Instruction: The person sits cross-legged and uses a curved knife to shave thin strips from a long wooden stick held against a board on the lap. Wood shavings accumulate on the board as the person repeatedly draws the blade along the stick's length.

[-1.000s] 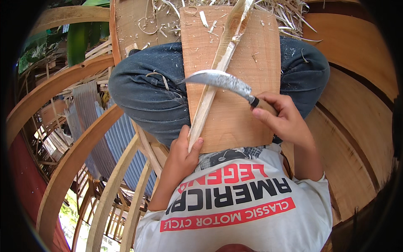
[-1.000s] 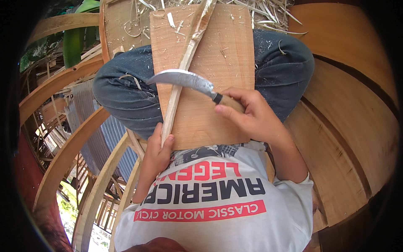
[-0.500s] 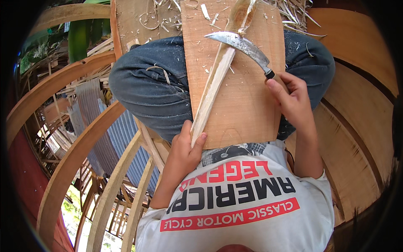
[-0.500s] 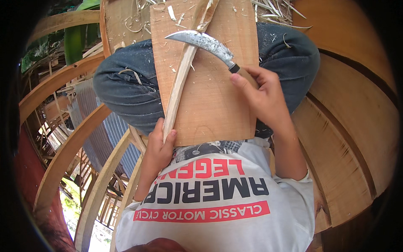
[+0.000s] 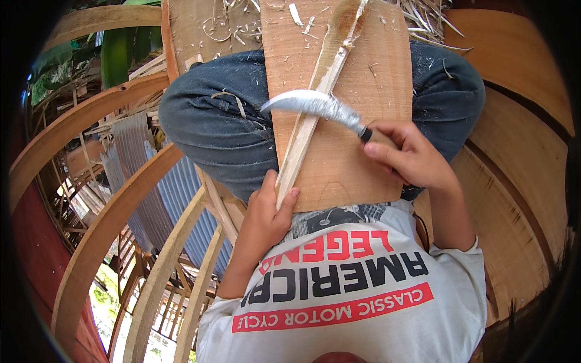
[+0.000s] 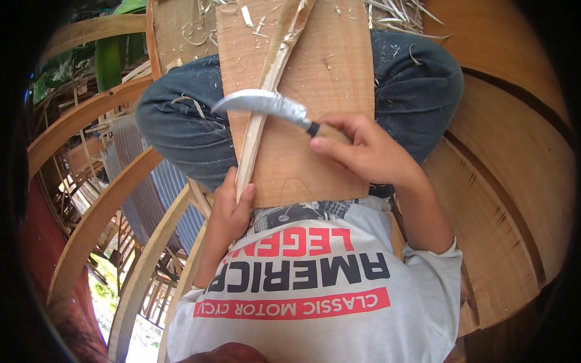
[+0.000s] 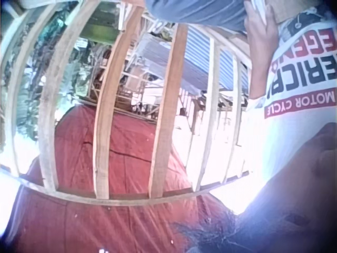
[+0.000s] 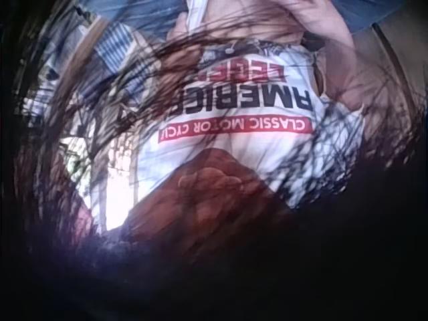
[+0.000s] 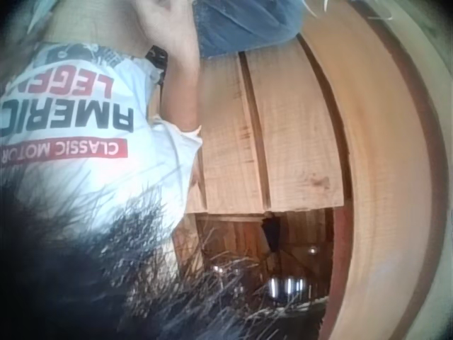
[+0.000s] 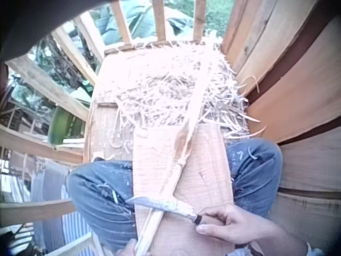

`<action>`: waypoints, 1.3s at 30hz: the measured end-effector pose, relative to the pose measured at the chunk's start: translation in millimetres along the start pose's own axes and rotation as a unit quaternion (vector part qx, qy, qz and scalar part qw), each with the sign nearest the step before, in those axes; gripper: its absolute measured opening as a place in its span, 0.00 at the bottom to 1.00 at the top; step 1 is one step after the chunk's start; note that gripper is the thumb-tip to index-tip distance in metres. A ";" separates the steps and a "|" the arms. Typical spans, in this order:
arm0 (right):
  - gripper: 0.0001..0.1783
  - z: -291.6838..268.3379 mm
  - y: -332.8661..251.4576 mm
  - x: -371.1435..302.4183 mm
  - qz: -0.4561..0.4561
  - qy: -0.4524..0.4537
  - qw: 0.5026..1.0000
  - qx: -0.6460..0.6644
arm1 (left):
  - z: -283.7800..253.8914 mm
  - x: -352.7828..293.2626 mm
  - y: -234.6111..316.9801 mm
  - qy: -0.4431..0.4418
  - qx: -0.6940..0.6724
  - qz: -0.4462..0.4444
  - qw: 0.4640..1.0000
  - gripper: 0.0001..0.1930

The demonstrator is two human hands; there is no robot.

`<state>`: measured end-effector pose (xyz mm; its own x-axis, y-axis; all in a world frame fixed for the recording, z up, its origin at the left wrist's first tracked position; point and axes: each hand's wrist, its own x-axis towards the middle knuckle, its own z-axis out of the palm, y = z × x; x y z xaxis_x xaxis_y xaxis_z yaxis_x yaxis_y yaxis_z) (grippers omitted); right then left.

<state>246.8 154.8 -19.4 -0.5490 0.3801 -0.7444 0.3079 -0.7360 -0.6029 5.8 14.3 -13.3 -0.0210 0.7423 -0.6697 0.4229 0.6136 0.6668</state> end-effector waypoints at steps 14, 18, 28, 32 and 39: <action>0.11 1.5 16.2 4.3 -0.046 0.177 0.982 0.043 | -3.9 -0.1 -1.4 -0.021 -0.011 -0.020 1.000 0.15; 0.12 2.4 -5.3 -2.2 0.014 0.000 0.996 0.087 | -5.6 2.8 -2.9 -0.026 -0.017 -0.004 0.999 0.15; 0.14 -12.6 3.6 0.4 -0.039 0.086 0.993 0.076 | -7.5 3.3 3.6 -0.030 -0.025 -0.030 0.999 0.14; 0.15 28.3 18.3 -3.3 -0.023 -0.002 0.998 0.057 | -3.8 6.0 -7.5 -0.017 -0.009 0.042 0.999 0.15; 0.14 25.3 11.3 -0.2 -0.035 0.074 0.995 0.056 | -4.4 3.0 -3.6 -0.031 -0.015 -0.009 0.999 0.15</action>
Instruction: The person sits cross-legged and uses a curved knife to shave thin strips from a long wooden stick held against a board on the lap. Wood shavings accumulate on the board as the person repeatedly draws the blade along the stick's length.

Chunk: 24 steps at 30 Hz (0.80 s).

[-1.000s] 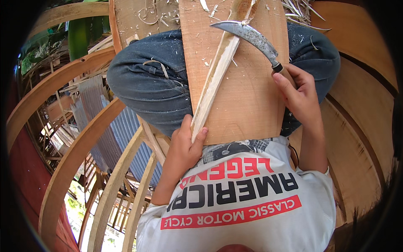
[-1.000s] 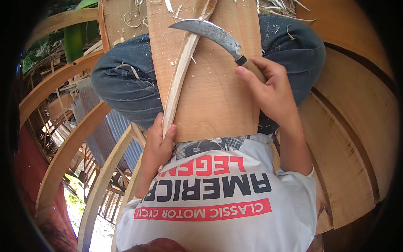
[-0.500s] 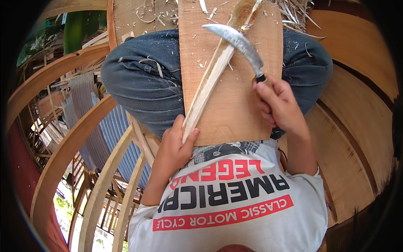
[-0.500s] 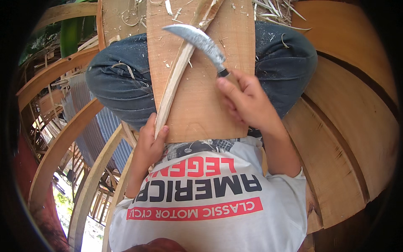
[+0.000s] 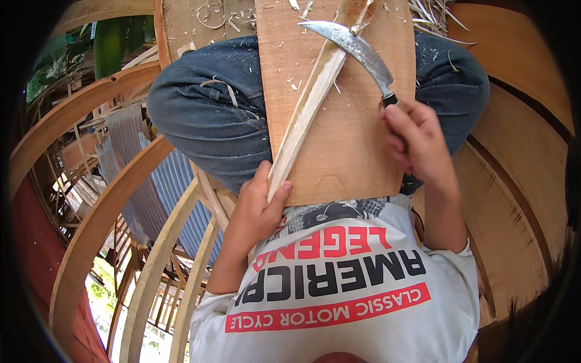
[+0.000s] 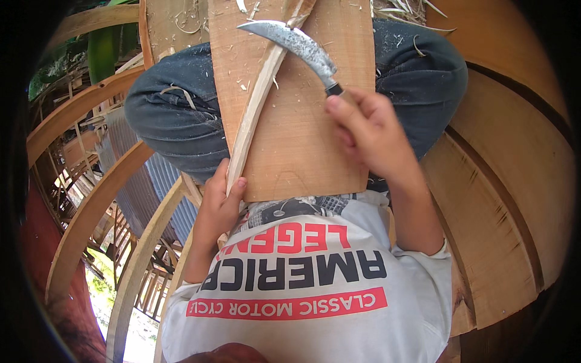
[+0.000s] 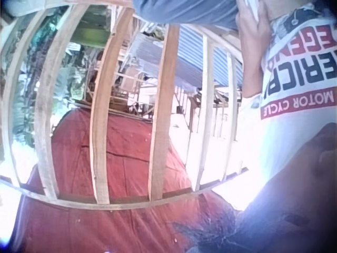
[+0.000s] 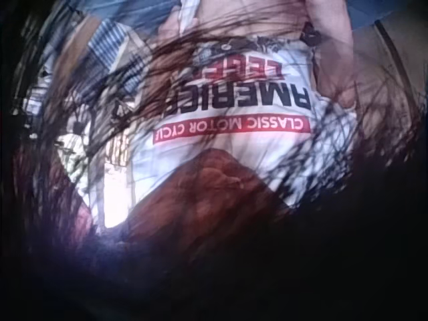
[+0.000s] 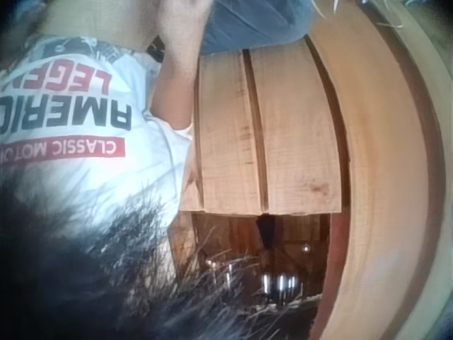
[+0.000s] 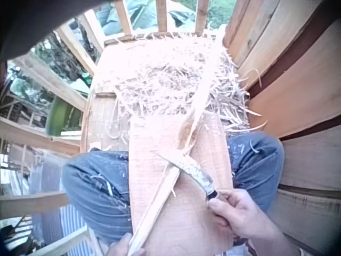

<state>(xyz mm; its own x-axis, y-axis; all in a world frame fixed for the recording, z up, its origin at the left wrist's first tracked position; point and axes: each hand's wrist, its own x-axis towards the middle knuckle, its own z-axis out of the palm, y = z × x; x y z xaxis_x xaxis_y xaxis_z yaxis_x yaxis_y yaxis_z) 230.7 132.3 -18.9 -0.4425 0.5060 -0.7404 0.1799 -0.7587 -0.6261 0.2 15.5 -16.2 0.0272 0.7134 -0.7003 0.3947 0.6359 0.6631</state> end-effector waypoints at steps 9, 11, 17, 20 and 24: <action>0.14 -25.2 1.6 10.1 -0.037 0.068 0.996 0.033 | -6.1 3.1 5.1 -0.024 -0.007 -0.019 1.000 0.16; 0.14 -15.5 1.9 9.5 -0.061 0.101 0.993 0.011 | -3.9 2.8 -0.5 -0.014 -0.005 -0.003 1.000 0.16; 0.10 -13.1 21.2 29.6 -0.329 0.331 0.857 -0.217 | -5.8 3.3 -4.9 -0.040 -0.058 -0.013 0.997 0.15; 0.10 -65.8 -15.1 27.5 -0.217 0.337 0.916 0.017 | -2.2 -7.0 -4.5 -0.029 -0.063 -0.038 0.997 0.15; 0.11 -43.3 -27.5 -13.1 -0.093 0.204 0.973 -0.053 | -2.2 -3.2 -5.5 -0.020 -0.054 -0.017 0.998 0.14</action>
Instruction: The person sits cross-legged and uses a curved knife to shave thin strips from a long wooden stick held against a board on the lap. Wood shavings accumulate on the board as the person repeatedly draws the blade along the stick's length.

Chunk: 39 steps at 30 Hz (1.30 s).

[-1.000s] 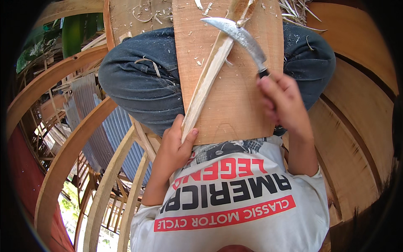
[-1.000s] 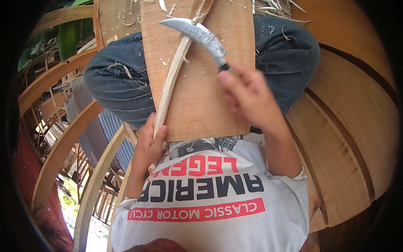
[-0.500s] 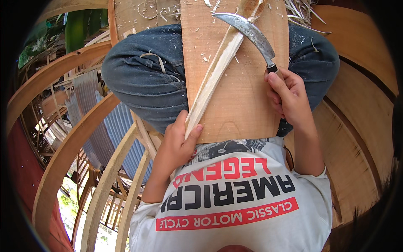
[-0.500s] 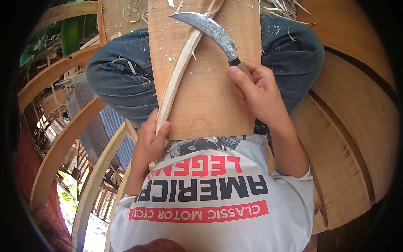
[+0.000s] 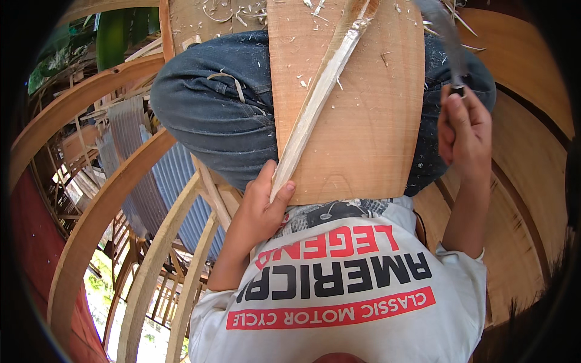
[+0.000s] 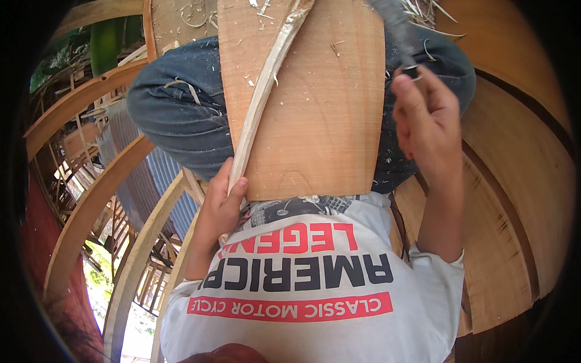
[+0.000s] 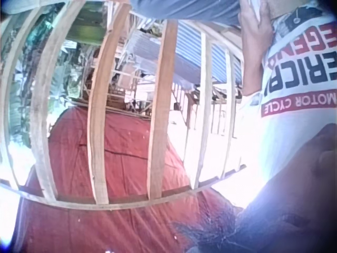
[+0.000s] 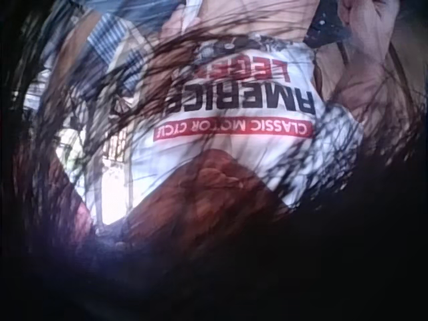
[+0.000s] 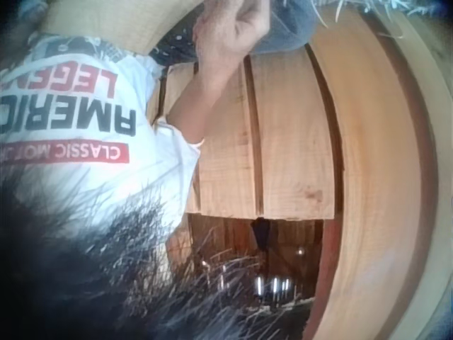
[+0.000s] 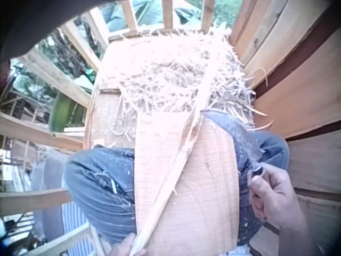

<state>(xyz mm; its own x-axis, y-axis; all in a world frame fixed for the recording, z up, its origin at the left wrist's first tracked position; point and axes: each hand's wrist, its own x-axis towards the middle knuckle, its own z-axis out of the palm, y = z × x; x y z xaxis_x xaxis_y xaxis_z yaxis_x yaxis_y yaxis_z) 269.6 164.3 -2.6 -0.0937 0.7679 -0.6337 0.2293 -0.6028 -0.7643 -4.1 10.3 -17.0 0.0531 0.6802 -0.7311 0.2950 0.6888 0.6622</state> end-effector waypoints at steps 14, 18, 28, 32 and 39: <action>0.14 11.5 20.3 27.9 -0.018 0.073 0.989 0.126 | 4.5 -0.1 -1.4 0.022 0.003 0.025 0.999 0.14; 0.15 1.0 8.0 3.1 0.059 -0.092 0.992 0.059 | 4.1 2.2 3.0 0.024 0.017 0.015 0.999 0.15; 0.16 34.7 38.9 8.0 -0.040 -0.046 0.998 -0.025 | 5.3 2.5 7.5 0.022 0.030 0.008 0.999 0.15; 0.13 43.0 45.9 7.3 -0.106 0.013 0.992 -0.064 | 2.5 3.9 5.3 0.013 0.028 0.010 0.999 0.15; 0.11 -1.4 25.3 45.0 -0.219 0.231 0.943 -0.094 | 4.6 1.3 -5.0 0.039 0.004 0.051 0.998 0.16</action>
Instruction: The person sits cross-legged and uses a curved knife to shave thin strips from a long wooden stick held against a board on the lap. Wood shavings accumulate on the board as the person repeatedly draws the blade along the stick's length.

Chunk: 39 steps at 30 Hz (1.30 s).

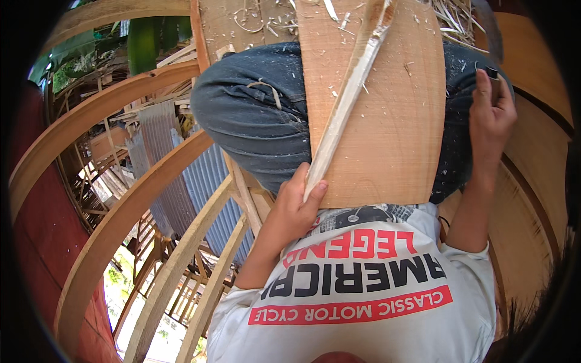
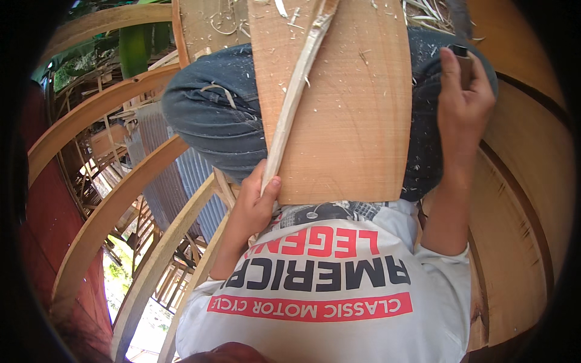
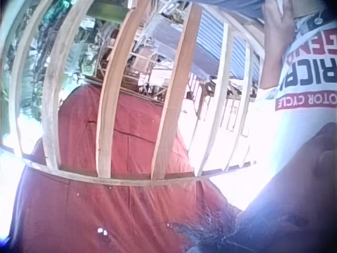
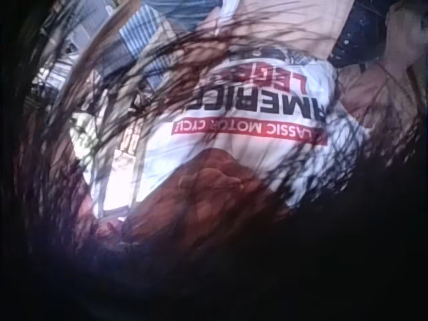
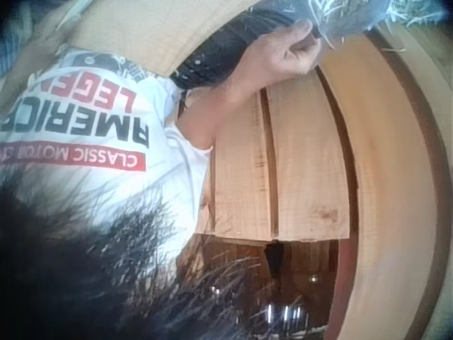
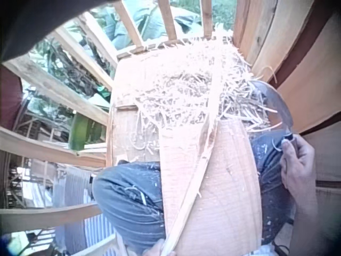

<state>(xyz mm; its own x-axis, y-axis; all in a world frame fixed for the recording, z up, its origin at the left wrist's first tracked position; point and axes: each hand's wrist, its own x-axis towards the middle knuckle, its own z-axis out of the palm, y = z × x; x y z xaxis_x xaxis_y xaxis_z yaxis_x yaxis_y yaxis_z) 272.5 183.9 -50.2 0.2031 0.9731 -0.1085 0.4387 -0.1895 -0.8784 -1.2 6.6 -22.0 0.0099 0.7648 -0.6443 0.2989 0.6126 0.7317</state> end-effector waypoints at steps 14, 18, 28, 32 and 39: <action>0.17 18.8 4.2 -39.3 -0.030 -0.170 0.985 -0.027 | 0.1 -0.1 9.8 -0.021 0.001 -0.024 1.000 0.16; 0.14 -12.0 -18.6 13.6 -0.015 0.020 1.000 -0.013 | -1.5 -5.4 5.8 -0.027 -0.001 -0.044 0.999 0.15; 0.16 17.6 -16.6 -23.5 0.129 -0.293 0.945 0.059 | 0.4 0.2 16.8 -0.018 0.006 -0.058 0.998 0.15; 0.14 30.8 -16.3 -47.1 0.067 -0.197 0.978 0.016 | -1.4 2.6 14.4 -0.015 0.004 -0.034 0.999 0.15; 0.12 -9.5 -16.6 12.1 -0.068 0.026 0.997 0.008 | -1.9 0.0 2.9 -0.027 -0.027 -0.033 0.999 0.16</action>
<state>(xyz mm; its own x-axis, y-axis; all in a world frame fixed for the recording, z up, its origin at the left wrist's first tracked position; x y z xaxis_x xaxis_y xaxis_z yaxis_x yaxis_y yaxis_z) 276.0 197.6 -32.6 0.1888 0.9814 0.0362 0.4517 -0.0540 -0.8905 -2.1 8.8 -19.5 0.0439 0.7108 -0.7020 0.2496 0.6726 0.6966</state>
